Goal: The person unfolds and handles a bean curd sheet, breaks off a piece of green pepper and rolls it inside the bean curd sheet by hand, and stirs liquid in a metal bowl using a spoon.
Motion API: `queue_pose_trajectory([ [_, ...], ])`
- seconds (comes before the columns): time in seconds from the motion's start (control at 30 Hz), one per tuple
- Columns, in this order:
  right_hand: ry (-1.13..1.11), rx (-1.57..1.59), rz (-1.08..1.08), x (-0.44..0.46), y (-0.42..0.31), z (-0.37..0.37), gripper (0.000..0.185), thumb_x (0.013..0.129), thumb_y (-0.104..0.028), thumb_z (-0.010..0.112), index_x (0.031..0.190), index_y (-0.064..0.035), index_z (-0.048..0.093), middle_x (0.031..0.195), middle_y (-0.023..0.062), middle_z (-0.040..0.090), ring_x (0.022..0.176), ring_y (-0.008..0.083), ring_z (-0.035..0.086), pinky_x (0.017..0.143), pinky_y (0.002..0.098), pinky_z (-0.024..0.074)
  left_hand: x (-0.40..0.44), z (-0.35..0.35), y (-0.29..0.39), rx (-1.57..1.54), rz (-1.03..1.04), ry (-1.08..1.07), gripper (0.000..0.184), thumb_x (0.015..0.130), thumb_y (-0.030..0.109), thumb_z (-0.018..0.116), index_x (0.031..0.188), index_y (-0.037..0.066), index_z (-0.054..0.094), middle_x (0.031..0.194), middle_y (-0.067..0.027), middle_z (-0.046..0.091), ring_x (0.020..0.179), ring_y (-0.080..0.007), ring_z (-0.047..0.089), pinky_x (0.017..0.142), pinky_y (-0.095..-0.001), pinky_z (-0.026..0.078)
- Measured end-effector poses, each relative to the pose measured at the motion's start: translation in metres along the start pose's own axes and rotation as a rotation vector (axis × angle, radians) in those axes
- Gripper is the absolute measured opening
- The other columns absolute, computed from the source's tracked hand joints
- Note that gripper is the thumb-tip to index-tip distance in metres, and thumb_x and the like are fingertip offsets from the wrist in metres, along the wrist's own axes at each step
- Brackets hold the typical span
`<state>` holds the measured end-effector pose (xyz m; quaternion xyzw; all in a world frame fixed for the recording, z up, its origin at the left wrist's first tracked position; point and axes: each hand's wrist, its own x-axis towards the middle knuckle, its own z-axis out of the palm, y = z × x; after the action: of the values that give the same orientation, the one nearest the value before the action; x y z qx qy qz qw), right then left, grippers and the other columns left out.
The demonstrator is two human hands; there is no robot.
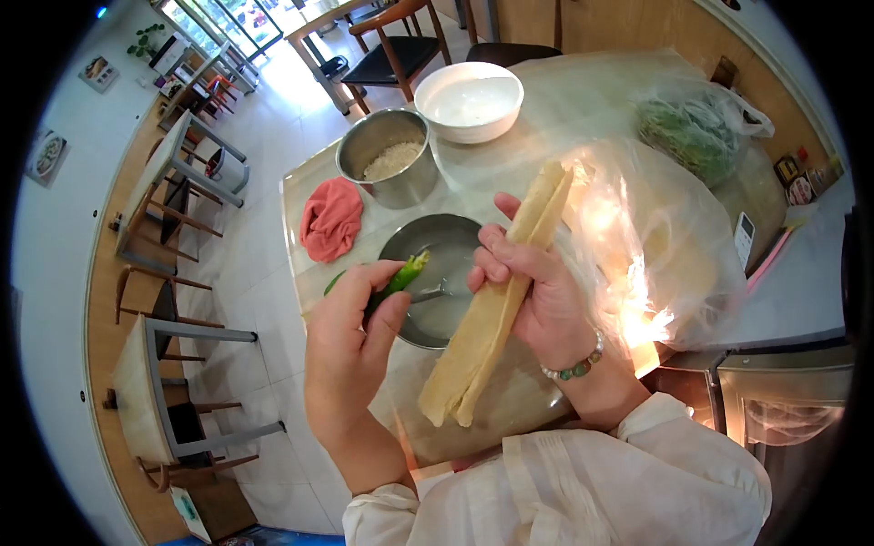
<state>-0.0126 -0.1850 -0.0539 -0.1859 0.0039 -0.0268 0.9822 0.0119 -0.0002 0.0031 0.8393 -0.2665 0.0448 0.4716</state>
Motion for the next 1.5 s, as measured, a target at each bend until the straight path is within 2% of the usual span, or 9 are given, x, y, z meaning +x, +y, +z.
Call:
queue_pose_trajectory([
  [0.23, -0.075, 0.193, 0.097, -0.004, 0.007, -0.004, 0.057, 0.077, 0.003, 0.055, 0.129, -0.0144, 0.040, 0.092, 0.0049, 0.043, 0.076, 0.0139, 0.049, 0.085, 0.0370, 0.0455, 0.000, 0.001, -0.003, 0.052, 0.009, 0.029, 0.019, 0.084, -0.001, 0.061, 0.103, -0.003, 0.060, 0.074, -0.0085, 0.056, 0.061, -0.0160, 0.050, 0.058, -0.0253, 0.042],
  [0.47, -0.078, 0.251, 0.161, -0.009, 0.013, 0.000, 0.061, 0.074, 0.001, 0.053, 0.131, -0.0157, 0.040, 0.095, 0.0062, 0.045, 0.076, 0.0146, 0.049, 0.086, 0.0381, 0.0449, 0.001, -0.001, 0.007, 0.119, 0.106, 0.068, 0.024, 0.083, -0.005, 0.059, 0.107, -0.003, 0.062, 0.084, -0.0072, 0.056, 0.074, -0.0146, 0.052, 0.066, -0.0234, 0.041],
  [0.67, -0.121, 0.226, 0.299, -0.015, 0.021, 0.006, 0.052, 0.078, 0.000, 0.058, 0.125, -0.0147, 0.040, 0.094, 0.0052, 0.050, 0.078, 0.0137, 0.052, 0.082, 0.0387, 0.0460, 0.005, 0.014, 0.015, 0.062, 0.172, 0.093, 0.032, 0.076, -0.012, 0.061, 0.107, -0.003, 0.064, 0.091, -0.0098, 0.061, 0.082, -0.0169, 0.057, 0.072, -0.0243, 0.043],
  [0.87, -0.122, 0.166, 0.535, -0.021, 0.032, 0.003, 0.033, 0.080, -0.003, 0.059, 0.110, -0.0141, 0.049, 0.090, 0.0017, 0.050, 0.075, 0.0126, 0.051, 0.076, 0.0361, 0.0459, 0.009, 0.025, 0.007, 0.016, 0.126, 0.121, 0.029, 0.075, -0.013, 0.063, 0.101, -0.001, 0.067, 0.088, -0.0085, 0.060, 0.069, -0.0149, 0.058, 0.060, -0.0245, 0.046],
  [0.97, -0.187, 0.051, 0.479, -0.021, 0.034, 0.005, 0.022, 0.088, -0.018, 0.060, 0.107, -0.0145, 0.049, 0.088, 0.0002, 0.051, 0.073, 0.0127, 0.050, 0.074, 0.0365, 0.0461, 0.010, 0.028, 0.005, 0.059, 0.153, 0.117, 0.027, 0.074, -0.013, 0.064, 0.098, -0.002, 0.066, 0.087, -0.0086, 0.060, 0.066, -0.0140, 0.058, 0.057, -0.0238, 0.047],
  [1.03, -0.122, 0.210, 0.473, -0.018, 0.034, 0.009, 0.030, 0.093, -0.042, 0.055, 0.107, -0.0155, 0.049, 0.088, -0.0007, 0.051, 0.072, 0.0129, 0.050, 0.071, 0.0370, 0.0466, 0.009, 0.028, 0.006, 0.081, 0.086, 0.125, 0.024, 0.074, -0.013, 0.065, 0.095, -0.002, 0.065, 0.086, -0.0087, 0.059, 0.066, -0.0143, 0.058, 0.056, -0.0233, 0.047],
  [1.13, -0.146, 0.164, 0.426, -0.018, 0.029, 0.015, 0.046, 0.092, -0.057, 0.045, 0.114, -0.0164, 0.048, 0.090, -0.0015, 0.052, 0.072, 0.0128, 0.050, 0.070, 0.0377, 0.0473, 0.010, 0.029, 0.009, 0.128, 0.178, 0.163, 0.022, 0.073, -0.012, 0.066, 0.094, -0.003, 0.065, 0.085, -0.0087, 0.059, 0.063, -0.0137, 0.057, 0.054, -0.0228, 0.046],
  [1.33, 0.051, 0.146, 0.444, -0.016, 0.030, 0.022, 0.044, 0.096, -0.048, 0.044, 0.127, -0.0158, 0.044, 0.097, -0.0014, 0.055, 0.079, 0.0121, 0.056, 0.074, 0.0360, 0.0525, 0.006, 0.029, 0.001, 0.279, 0.291, 0.163, 0.022, 0.073, -0.011, 0.067, 0.094, -0.003, 0.065, 0.083, -0.0083, 0.057, 0.059, -0.0129, 0.056, 0.050, -0.0236, 0.045],
  [1.5, -0.022, 0.055, 0.393, -0.013, 0.034, 0.001, 0.033, 0.099, -0.037, 0.043, 0.123, -0.0136, 0.045, 0.101, 0.0010, 0.057, 0.083, 0.0135, 0.060, 0.071, 0.0305, 0.0546, 0.005, 0.028, 0.001, 0.271, 0.300, 0.136, 0.020, 0.072, -0.008, 0.069, 0.090, -0.002, 0.065, 0.079, -0.0085, 0.056, 0.059, -0.0175, 0.055, 0.049, -0.0279, 0.044],
])
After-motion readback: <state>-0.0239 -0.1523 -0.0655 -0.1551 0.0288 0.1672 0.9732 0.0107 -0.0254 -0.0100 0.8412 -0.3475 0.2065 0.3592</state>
